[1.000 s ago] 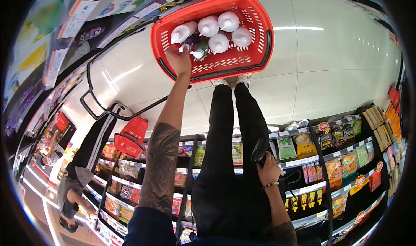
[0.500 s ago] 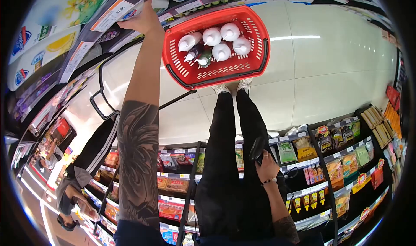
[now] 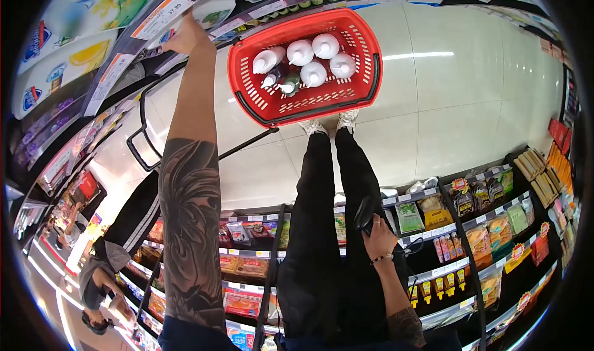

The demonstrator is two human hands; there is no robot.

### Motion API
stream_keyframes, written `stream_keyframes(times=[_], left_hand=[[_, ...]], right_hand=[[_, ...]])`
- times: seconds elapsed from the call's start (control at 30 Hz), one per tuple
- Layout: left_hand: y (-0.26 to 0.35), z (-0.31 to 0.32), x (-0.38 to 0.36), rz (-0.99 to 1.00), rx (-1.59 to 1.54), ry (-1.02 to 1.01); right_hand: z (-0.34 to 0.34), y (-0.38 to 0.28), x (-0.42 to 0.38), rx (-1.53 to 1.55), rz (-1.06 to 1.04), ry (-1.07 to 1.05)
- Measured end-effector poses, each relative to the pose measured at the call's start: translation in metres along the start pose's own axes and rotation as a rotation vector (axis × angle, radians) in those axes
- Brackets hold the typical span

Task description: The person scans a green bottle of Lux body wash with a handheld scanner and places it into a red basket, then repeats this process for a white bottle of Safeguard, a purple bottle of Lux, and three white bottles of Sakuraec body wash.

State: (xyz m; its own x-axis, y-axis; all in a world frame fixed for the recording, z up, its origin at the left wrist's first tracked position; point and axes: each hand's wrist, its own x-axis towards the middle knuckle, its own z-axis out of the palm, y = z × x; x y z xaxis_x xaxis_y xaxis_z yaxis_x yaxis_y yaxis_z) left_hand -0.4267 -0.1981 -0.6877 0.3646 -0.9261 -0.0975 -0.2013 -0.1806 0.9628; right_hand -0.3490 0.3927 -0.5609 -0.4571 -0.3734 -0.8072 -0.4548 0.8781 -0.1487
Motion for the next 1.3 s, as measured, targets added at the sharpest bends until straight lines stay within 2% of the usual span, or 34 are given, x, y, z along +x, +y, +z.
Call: stream_keyframes(times=[0.03,0.07,0.17,0.2,0.3,0.4,0.5,0.57,0.63,0.67,0.77,0.8,0.9,0.97,1.03,1.07,1.13,1.2,1.3], left_hand=[[0.011,-0.002,-0.004,-0.115,-0.016,0.050],[0.011,-0.006,0.002,-0.157,-0.046,0.011],[0.003,-0.016,0.014,-0.173,-0.168,-0.134],[0.005,-0.020,0.013,-0.194,-0.119,-0.149],[0.008,-0.029,0.005,-0.174,-0.135,-0.227],[0.011,-0.053,-0.010,-0.176,-0.119,-0.454],[-0.007,-0.080,-0.026,-0.055,0.004,-0.512],[-0.013,-0.107,-0.047,-0.039,0.084,-0.581],[0.005,-0.137,-0.081,-0.115,0.112,-0.656],[0.013,-0.152,-0.096,-0.165,0.132,-0.702],[0.054,-0.205,-0.143,-0.325,0.124,-0.798],[0.069,-0.226,-0.156,-0.379,0.130,-0.819],[0.117,-0.286,-0.184,-0.549,0.135,-0.911],[0.158,-0.319,-0.200,-0.602,0.018,-0.949],[0.223,-0.333,-0.215,-0.736,-0.297,-0.951],[0.258,-0.333,-0.218,-0.761,-0.395,-0.982],[0.344,-0.310,-0.220,-0.854,-0.766,-1.225],[0.392,-0.303,-0.229,-1.040,-1.178,-1.339],[0.445,-0.312,-0.233,-1.170,-1.423,-1.410]], right_hand=[[0.000,0.000,-0.002,-0.005,-0.004,-0.003],[0.002,0.001,-0.002,-0.013,-0.009,-0.003],[0.003,0.003,-0.003,-0.010,-0.028,0.009],[0.003,0.004,-0.003,-0.004,-0.037,0.014],[0.004,0.007,-0.005,-0.003,-0.064,0.033],[0.003,0.006,-0.004,-0.013,-0.044,0.011],[-0.004,0.003,-0.003,0.043,-0.047,0.041],[-0.009,-0.003,-0.003,0.163,-0.049,0.147],[-0.019,-0.010,-0.005,0.241,-0.036,0.271],[-0.042,-0.026,-0.005,0.344,0.042,0.285],[-0.109,-0.057,-0.014,0.638,0.074,0.310],[-0.132,-0.070,-0.020,0.711,0.061,0.404],[-0.175,-0.087,-0.049,0.893,0.063,0.351],[-0.210,-0.107,-0.072,1.042,0.015,0.289],[-0.252,-0.131,-0.110,1.215,-0.041,0.151],[-0.263,-0.140,-0.126,1.240,-0.112,0.154],[-0.291,-0.165,-0.160,1.322,-0.170,0.161],[-0.315,-0.186,-0.194,1.334,-0.235,0.159],[-0.339,-0.206,-0.239,1.357,-0.352,0.202]])
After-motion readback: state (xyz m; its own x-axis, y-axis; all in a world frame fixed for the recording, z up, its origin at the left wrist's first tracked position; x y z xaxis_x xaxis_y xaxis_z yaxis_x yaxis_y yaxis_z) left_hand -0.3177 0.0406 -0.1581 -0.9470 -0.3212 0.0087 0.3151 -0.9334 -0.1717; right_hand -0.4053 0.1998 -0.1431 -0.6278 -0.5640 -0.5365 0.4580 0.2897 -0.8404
